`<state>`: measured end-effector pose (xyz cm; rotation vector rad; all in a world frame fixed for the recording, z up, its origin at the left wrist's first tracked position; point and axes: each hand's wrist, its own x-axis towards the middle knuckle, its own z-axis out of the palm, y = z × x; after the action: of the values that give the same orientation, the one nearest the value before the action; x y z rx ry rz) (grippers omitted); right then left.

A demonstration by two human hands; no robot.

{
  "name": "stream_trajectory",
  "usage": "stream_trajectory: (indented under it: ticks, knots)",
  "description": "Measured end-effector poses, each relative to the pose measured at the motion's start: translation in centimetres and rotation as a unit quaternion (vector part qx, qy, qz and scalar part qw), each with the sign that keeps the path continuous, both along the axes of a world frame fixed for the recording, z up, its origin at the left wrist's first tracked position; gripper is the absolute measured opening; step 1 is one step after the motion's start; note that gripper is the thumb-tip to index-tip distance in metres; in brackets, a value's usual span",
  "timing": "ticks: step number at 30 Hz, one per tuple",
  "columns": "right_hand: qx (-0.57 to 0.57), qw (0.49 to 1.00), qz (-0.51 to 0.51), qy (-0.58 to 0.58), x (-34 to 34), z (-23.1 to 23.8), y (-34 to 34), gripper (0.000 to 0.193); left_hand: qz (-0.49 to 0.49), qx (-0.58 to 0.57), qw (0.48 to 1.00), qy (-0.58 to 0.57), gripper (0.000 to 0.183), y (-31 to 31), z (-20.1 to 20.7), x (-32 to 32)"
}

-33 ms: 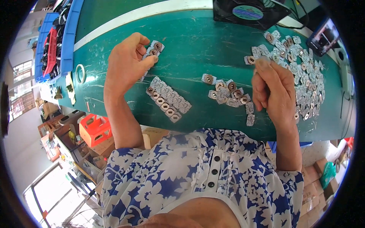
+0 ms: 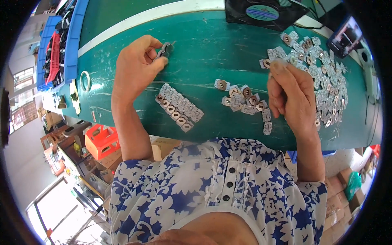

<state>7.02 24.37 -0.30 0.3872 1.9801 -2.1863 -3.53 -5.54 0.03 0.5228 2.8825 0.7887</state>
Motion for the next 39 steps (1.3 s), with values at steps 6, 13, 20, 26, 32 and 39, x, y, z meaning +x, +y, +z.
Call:
stream_trajectory:
  ticks: [6, 13, 20, 26, 32, 39]
  knots:
    - [-0.018, 0.997, 0.045, -0.063, -1.2, 1.1, 0.6, 0.05, -0.111, 0.14, 0.907, 0.381, 0.016, 5.2, -1.3, 1.0]
    - [-0.182, 0.971, 0.14, -0.068, -1.6, 0.7, 1.1, 0.051, -0.238, 0.1, 0.803, 0.538, 0.016, 8.5, -1.9, 2.7]
    - [-0.142, 0.975, 0.149, -0.086, -1.4, 0.2, 1.0, 0.051, -0.267, 0.093, 0.824, 0.492, 0.012, 8.8, -1.8, 3.9]
    - [-0.077, 0.974, 0.184, -0.106, -1.3, 0.7, 0.8, 0.051, -0.272, 0.095, 0.832, 0.474, 0.012, 9.0, -1.8, 4.0]
    - [-0.02, 0.983, 0.176, -0.052, -1.1, 0.1, 0.5, 0.05, -0.286, 0.097, 0.816, 0.494, 0.011, 9.2, -2.4, 4.0]
    - [-0.084, 0.981, 0.172, -0.037, -1.3, 0.4, 1.5, 0.049, -0.289, 0.091, 0.814, 0.496, 0.011, 9.6, -2.2, 4.2]
